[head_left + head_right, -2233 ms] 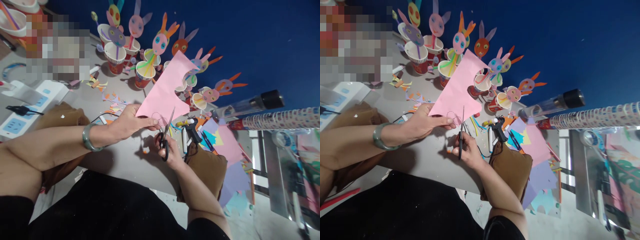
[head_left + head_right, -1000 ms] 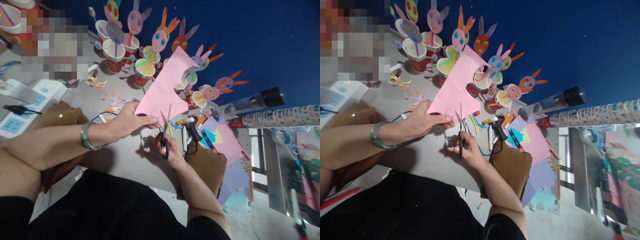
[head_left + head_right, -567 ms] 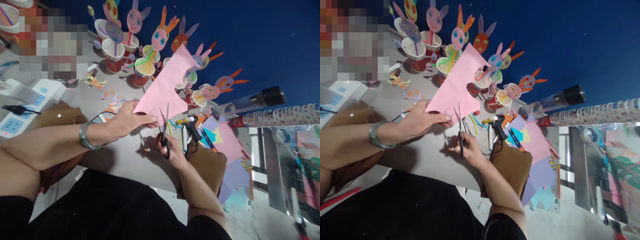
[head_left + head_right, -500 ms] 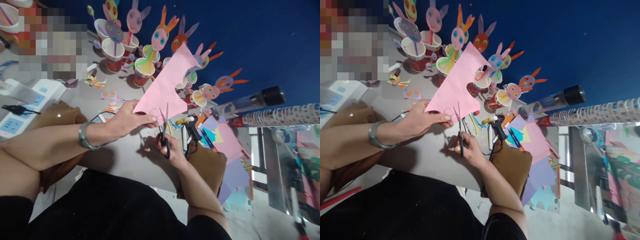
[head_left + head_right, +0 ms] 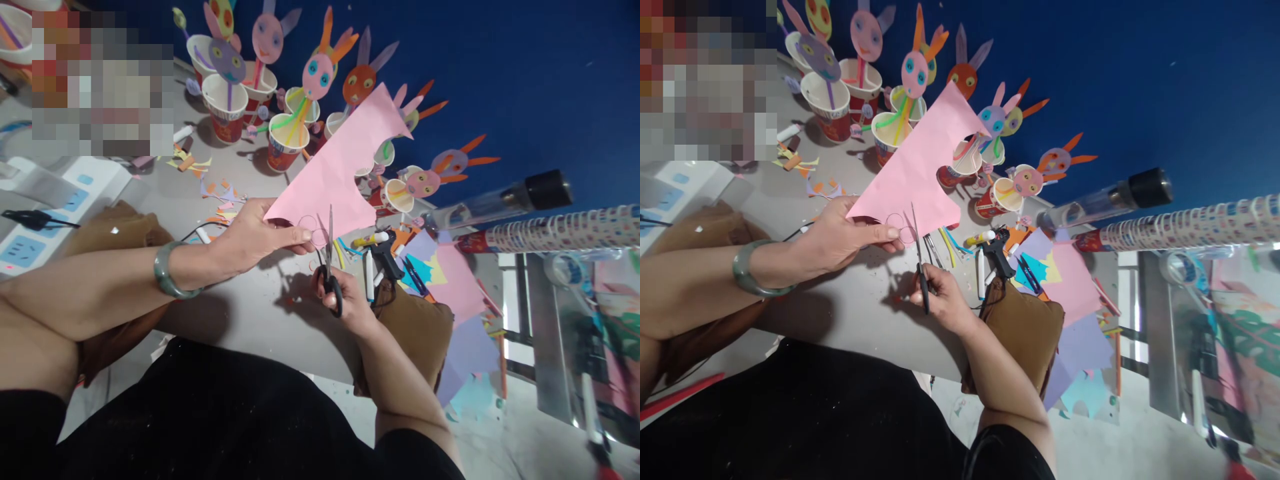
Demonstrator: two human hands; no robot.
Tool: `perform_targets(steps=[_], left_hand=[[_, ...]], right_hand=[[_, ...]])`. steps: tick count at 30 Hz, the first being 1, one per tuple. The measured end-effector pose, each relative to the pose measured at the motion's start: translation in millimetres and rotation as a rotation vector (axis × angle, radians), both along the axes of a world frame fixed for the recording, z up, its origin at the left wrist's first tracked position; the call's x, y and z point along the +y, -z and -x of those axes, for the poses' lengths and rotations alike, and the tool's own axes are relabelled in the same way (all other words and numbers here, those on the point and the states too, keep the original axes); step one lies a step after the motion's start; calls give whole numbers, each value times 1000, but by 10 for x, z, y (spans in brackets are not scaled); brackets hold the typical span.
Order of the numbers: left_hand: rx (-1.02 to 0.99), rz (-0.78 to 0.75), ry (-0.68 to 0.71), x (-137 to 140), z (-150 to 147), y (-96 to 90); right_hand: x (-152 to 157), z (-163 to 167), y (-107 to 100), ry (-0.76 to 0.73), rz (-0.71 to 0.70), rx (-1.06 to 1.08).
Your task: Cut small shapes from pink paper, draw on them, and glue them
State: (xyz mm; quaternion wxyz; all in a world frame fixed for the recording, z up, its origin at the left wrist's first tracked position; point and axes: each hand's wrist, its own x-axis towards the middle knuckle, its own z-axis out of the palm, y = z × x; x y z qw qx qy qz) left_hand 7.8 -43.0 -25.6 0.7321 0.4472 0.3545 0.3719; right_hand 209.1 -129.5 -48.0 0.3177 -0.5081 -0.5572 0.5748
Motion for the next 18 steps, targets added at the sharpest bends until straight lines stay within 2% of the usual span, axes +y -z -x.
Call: perform_targets(steps=[11,18], left_hand=[[2,-60,14,23,19,10],[-10,-29,-12,35,14,-50]], right_hand=[[-3,-25,1,-15,-22,-12],[1,-37,-22,-19,24,-7]])
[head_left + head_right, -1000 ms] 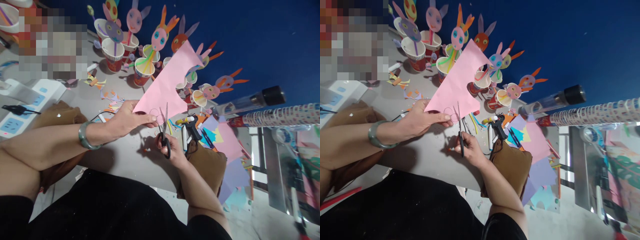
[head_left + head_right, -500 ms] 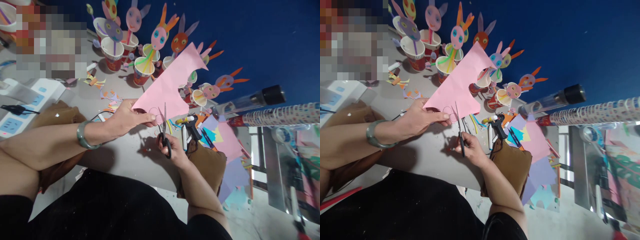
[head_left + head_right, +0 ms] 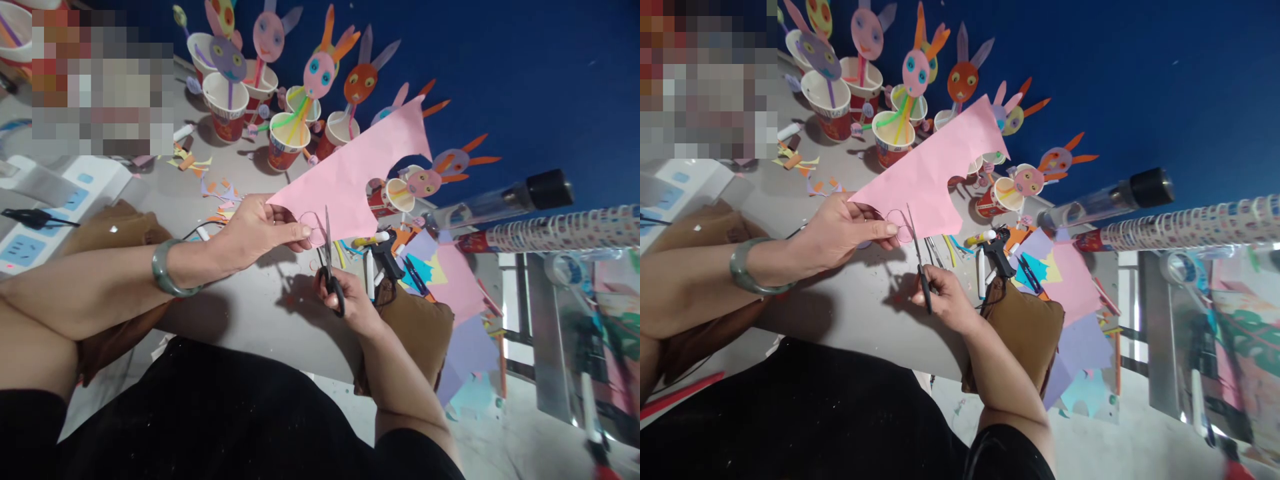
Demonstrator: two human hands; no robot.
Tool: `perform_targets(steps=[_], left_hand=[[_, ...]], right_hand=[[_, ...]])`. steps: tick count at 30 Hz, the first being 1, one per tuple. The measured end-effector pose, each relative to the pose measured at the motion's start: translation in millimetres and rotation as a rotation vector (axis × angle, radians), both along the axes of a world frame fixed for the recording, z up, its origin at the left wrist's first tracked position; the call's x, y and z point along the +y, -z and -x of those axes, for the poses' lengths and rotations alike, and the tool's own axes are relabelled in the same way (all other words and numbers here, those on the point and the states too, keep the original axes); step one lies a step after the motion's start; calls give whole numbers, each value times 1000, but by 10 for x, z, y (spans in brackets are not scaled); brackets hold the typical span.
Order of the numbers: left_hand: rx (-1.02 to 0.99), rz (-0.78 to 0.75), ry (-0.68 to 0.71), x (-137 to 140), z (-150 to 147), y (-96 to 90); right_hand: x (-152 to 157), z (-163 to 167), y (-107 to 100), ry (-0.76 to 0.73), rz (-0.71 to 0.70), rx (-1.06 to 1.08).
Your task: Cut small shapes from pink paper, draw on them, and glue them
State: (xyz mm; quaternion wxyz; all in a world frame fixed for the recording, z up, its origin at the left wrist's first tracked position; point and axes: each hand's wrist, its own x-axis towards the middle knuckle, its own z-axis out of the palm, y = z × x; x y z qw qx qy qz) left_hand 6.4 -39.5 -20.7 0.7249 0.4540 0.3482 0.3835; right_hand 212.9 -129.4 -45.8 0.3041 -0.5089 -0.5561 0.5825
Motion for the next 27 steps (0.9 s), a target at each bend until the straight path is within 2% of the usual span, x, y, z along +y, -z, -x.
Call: perform_targets(steps=[18,27], left_hand=[[42,-5,-20,31,4,-38],[125,-77,51,32,31,-19]], right_hand=[[-1,4,4,11,22,15],[-2,-13,36,-34,-20,15]])
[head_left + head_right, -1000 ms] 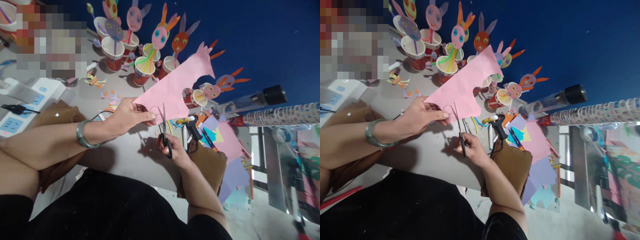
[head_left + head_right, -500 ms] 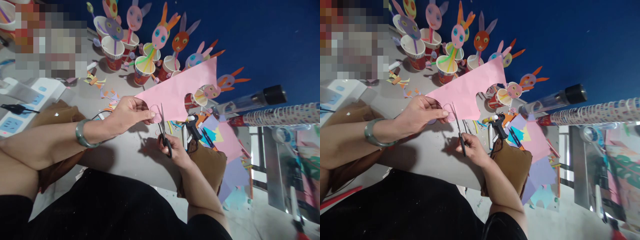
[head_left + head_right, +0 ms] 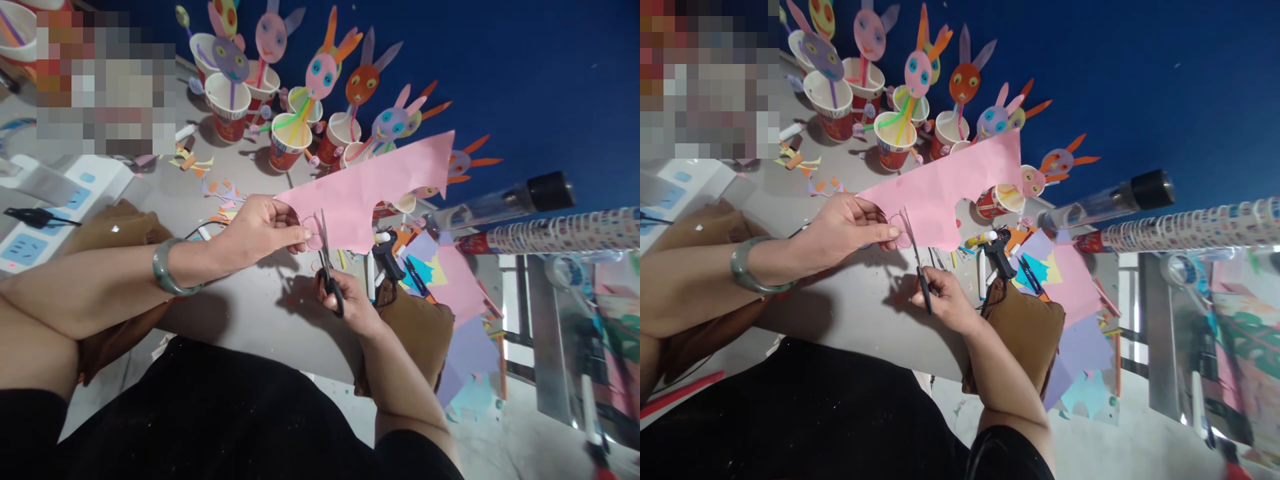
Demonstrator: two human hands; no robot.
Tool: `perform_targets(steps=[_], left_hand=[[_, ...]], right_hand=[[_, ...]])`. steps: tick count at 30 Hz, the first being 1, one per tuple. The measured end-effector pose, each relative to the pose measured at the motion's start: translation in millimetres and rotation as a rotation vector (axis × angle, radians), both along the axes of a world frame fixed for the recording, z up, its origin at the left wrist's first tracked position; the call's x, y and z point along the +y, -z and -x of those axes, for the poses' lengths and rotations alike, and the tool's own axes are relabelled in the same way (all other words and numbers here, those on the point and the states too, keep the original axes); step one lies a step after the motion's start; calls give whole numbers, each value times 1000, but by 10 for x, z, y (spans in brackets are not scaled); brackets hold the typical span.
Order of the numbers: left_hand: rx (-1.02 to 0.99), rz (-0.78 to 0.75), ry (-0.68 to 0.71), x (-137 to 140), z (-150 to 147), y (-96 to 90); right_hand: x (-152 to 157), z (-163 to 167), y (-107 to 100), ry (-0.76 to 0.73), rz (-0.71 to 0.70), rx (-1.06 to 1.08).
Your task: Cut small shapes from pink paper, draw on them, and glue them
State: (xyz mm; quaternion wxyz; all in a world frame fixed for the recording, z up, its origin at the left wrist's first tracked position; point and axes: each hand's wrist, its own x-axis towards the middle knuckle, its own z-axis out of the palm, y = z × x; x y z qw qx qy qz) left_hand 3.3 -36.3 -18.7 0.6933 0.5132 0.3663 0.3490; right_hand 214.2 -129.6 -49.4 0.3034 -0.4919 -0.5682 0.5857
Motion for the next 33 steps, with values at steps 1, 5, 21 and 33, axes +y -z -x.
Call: perform_targets(steps=[1,5,21,33], left_hand=[[7,-1,8,0,3,-3],[27,-3,11,1,12,1],[-51,-20,5,13,0,51],[1,27,32,6,-19,49]], right_hand=[[2,-3,0,-2,2,-3],[9,-5,-8,4,27,-6],[9,-12,4,50,59,-16],[15,-1,35,40,66,-39]])
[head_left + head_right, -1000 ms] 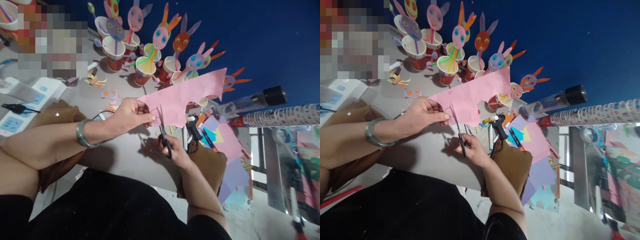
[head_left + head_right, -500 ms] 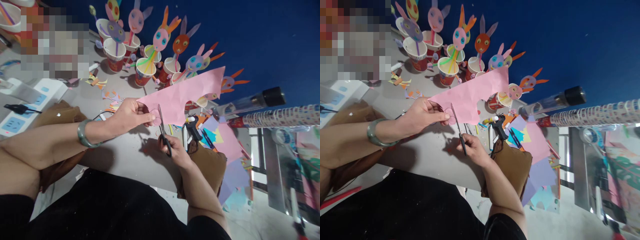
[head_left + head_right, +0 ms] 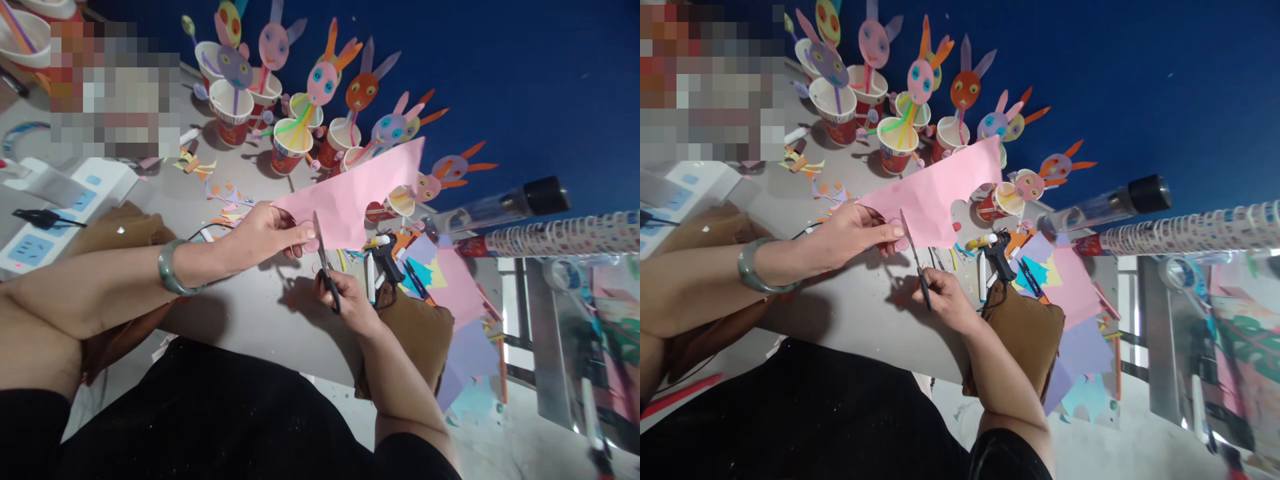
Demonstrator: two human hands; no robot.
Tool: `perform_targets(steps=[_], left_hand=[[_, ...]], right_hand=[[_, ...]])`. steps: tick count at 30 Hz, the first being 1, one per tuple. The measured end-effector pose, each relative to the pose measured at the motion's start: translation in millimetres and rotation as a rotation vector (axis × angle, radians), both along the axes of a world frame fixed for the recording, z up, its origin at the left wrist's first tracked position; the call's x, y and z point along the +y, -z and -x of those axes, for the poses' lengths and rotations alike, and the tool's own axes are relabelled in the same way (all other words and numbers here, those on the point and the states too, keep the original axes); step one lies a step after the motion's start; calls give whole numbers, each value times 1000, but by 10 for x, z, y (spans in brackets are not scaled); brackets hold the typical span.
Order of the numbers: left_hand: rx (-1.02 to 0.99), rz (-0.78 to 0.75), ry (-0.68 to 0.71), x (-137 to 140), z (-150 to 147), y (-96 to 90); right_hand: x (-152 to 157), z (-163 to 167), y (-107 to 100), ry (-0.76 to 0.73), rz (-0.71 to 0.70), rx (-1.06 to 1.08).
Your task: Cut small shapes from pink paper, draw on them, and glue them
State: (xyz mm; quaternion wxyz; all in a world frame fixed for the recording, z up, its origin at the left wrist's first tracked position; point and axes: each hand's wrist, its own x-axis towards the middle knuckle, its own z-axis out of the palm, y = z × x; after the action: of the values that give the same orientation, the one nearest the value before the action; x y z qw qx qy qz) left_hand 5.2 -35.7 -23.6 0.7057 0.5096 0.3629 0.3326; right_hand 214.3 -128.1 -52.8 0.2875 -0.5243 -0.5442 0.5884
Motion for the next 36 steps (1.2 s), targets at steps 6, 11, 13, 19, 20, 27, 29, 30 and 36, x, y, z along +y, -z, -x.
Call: perform_targets(steps=[6,11,13,19,20,27,29,30,36], left_hand=[[48,-47,-18,5,0,-32],[106,-53,0,2,4,-67],[121,-37,29,0,8,-87],[129,-2,75,-1,17,-84],[125,0,78,-1,17,-79],[124,39,94,7,8,-84],[105,35,105,11,8,-84],[93,30,108,12,9,-84],[73,-9,121,5,19,-103]], right_hand=[[13,5,17,-9,-12,-3],[15,8,17,-41,-15,6],[19,13,5,-50,-13,10],[34,3,-30,-75,-6,9],[36,-1,-30,-76,-10,12],[39,-15,-35,-64,-19,12],[39,-23,-45,-65,-20,-16],[39,-29,-51,-65,-19,-30],[40,-59,-60,-80,10,-31]])
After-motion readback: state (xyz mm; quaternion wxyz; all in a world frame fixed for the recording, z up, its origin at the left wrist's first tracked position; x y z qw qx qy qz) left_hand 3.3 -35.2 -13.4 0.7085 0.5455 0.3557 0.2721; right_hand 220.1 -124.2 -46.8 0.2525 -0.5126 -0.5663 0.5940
